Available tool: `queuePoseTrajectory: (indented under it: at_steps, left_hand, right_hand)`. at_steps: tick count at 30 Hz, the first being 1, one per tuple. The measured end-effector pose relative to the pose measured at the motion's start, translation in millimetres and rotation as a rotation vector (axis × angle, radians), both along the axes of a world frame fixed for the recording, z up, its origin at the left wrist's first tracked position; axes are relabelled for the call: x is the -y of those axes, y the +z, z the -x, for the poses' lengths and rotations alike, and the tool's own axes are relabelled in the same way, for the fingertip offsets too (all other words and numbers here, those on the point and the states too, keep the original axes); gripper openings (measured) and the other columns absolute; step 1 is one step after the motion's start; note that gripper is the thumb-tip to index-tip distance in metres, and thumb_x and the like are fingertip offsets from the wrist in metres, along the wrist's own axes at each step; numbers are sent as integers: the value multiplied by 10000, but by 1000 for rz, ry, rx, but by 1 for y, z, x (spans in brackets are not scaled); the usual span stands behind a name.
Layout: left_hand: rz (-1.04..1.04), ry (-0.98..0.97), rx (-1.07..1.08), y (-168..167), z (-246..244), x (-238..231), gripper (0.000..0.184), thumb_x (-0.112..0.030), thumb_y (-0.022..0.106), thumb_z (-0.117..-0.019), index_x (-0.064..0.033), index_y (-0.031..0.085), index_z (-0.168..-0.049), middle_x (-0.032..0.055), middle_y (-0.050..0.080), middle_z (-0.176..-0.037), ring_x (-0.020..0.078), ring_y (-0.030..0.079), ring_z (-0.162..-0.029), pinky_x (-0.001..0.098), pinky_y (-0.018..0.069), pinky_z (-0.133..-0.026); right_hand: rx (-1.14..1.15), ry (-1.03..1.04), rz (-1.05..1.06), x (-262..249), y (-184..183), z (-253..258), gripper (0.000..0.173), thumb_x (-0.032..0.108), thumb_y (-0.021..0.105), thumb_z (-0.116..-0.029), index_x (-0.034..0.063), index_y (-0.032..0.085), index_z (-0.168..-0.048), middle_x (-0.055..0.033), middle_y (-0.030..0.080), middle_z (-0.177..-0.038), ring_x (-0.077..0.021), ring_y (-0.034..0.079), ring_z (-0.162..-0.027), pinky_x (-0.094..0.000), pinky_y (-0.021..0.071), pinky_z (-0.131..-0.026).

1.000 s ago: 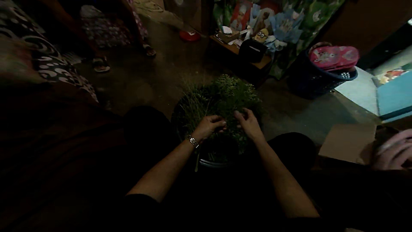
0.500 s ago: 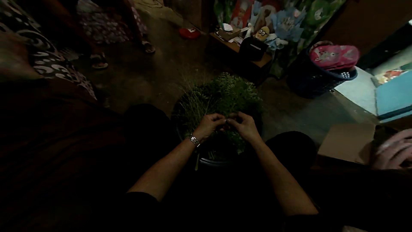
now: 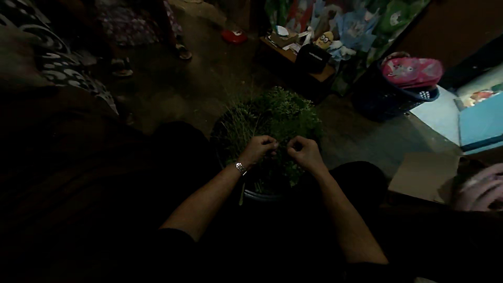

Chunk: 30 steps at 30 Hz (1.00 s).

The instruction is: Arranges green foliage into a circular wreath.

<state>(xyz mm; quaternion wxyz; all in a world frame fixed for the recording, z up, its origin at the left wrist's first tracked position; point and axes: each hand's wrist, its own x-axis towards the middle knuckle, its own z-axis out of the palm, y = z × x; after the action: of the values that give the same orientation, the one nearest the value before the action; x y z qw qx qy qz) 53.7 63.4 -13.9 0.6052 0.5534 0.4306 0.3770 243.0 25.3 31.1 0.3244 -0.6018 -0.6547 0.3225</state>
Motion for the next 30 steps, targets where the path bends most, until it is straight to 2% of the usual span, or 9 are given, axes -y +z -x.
queuePoseTrajectory:
  at_steps: [5, 6, 7, 9, 13, 16, 19, 26, 30]
  left_hand:
    - [-44, -56, -165, 2, 12, -10, 156, -92, 619, -1018, 34, 677, -1090, 56, 666, -919, 64, 622, -761, 244, 553, -754]
    - [-63, -96, -198, 2, 14, -10, 156, -97, 629, -1014, 26, 688, -1089, 52, 672, -927, 58, 617, -768, 237, 548, -758]
    - [-84, -135, -234, 2, 15, -10, 163, -97, 634, -1011, 27, 694, -1098, 66, 679, -957, 67, 625, -793, 247, 550, -779]
    - [-111, -194, -323, 5, 13, -8, 183, -110, 633, -1018, 24, 699, -1124, 94, 688, -1008, 80, 644, -845, 263, 554, -831]
    - [-138, -248, -379, 4, 11, -7, 180, -133, 638, -1018, 4, 719, -1103, 77, 703, -994, 67, 651, -857, 261, 549, -851]
    - [-211, -285, -385, 2, 13, -7, 147, -127, 657, -1001, -7, 735, -1033, 54, 700, -960, 64, 627, -846, 260, 528, -820]
    - [-279, -325, -398, 2, 14, -7, 123, -110, 671, -987, -2, 731, -990, 56, 675, -931, 73, 604, -826, 260, 512, -790]
    - [-308, -404, -356, 3, 17, -8, 85, -57, 664, -962, -16, 726, -921, 21, 681, -912, 38, 597, -813, 230, 499, -760]
    - [-290, -417, -330, 7, 14, -5, 158, -28, 600, -968, -30, 701, -847, -7, 641, -842, 26, 553, -753, 213, 456, -692]
  right_hand:
    - [-25, -10, -238, 2, -1, -23, 79, 74, 700, -933, 6, 706, -974, -57, 673, -863, -74, 615, -725, -249, 540, -676]
    - [56, 9, -359, -1, -6, -28, 114, 114, 707, -946, 15, 721, -1000, -81, 691, -959, -126, 647, -837, -299, 560, -757]
    - [141, 36, -473, -4, -11, -30, 170, 149, 706, -955, 10, 737, -1046, -146, 689, -1092, -254, 643, -1005, -418, 542, -880]
    - [279, 100, -594, -11, -18, -32, 270, 187, 683, -969, 16, 722, -1174, -222, 634, -1286, -440, 546, -1249, -591, 440, -1053]
    - [348, 296, -510, -13, -23, -21, 456, 214, 749, -921, 46, 657, -1334, -179, 606, -1411, -477, 429, -1403, -680, 311, -1135]
    - [320, 410, -398, -12, -28, -13, 354, 195, 742, -935, 45, 705, -1254, -159, 684, -1283, -415, 536, -1322, -653, 336, -1122]
    - [258, 422, -245, -8, -20, -8, 193, 122, 669, -990, -3, 723, -1125, -151, 733, -1088, -275, 709, -1028, -469, 547, -978]
    - [138, 418, -40, -3, -11, -6, 147, 96, 679, -960, -25, 720, -1033, -131, 707, -915, -156, 658, -794, -326, 567, -752]
    - [125, 379, 57, -2, -4, -6, 113, 84, 693, -924, -5, 709, -992, -103, 681, -867, -144, 621, -743, -341, 542, -699]
